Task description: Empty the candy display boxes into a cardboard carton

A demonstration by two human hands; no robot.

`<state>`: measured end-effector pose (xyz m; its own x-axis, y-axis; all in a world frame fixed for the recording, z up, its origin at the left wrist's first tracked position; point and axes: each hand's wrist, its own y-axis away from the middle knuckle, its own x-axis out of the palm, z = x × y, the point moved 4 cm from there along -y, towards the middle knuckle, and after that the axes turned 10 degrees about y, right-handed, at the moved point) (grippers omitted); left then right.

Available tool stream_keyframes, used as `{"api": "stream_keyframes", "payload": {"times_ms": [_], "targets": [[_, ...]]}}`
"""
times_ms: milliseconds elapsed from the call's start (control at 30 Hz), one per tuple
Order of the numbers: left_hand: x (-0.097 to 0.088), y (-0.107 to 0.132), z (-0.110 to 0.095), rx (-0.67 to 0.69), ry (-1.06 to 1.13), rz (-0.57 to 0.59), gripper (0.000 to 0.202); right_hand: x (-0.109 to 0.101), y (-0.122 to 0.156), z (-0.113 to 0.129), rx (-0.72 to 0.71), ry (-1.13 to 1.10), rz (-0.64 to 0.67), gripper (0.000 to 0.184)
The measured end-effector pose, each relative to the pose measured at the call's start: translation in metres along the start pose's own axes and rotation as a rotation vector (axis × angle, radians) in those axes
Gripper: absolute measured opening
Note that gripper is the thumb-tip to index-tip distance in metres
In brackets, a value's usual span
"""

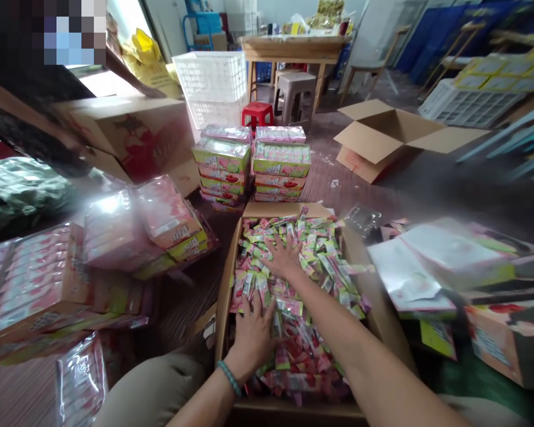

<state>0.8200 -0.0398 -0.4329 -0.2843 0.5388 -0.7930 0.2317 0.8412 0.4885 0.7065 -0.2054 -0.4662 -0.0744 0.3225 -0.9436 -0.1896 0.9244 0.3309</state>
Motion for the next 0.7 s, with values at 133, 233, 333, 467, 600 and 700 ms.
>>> {"api": "stream_keyframes", "payload": {"times_ms": [133,233,333,467,600,700], "targets": [[-0.013,0.0,-0.007,0.001,0.016,0.023,0.077,-0.02,0.008,-0.011,-0.053,-0.077,0.115,0.084],[-0.019,0.001,-0.008,0.024,0.016,0.031,0.074,-0.037,0.034,-0.027,-0.051,-0.086,0.025,0.078],[-0.02,0.002,-0.007,0.052,0.004,0.041,0.071,-0.031,0.072,-0.037,0.031,-0.01,-0.037,0.077],[-0.033,0.016,-0.014,0.087,0.059,0.048,0.062,0.027,0.124,-0.024,-0.01,0.151,0.053,0.076],[-0.083,0.05,-0.017,0.181,0.254,0.0,0.057,0.091,0.161,-0.024,-0.045,0.18,0.058,0.068],[-0.135,0.081,0.018,0.296,0.512,-0.272,0.063,0.114,0.162,-0.035,-0.117,0.127,-0.062,0.07]]}}
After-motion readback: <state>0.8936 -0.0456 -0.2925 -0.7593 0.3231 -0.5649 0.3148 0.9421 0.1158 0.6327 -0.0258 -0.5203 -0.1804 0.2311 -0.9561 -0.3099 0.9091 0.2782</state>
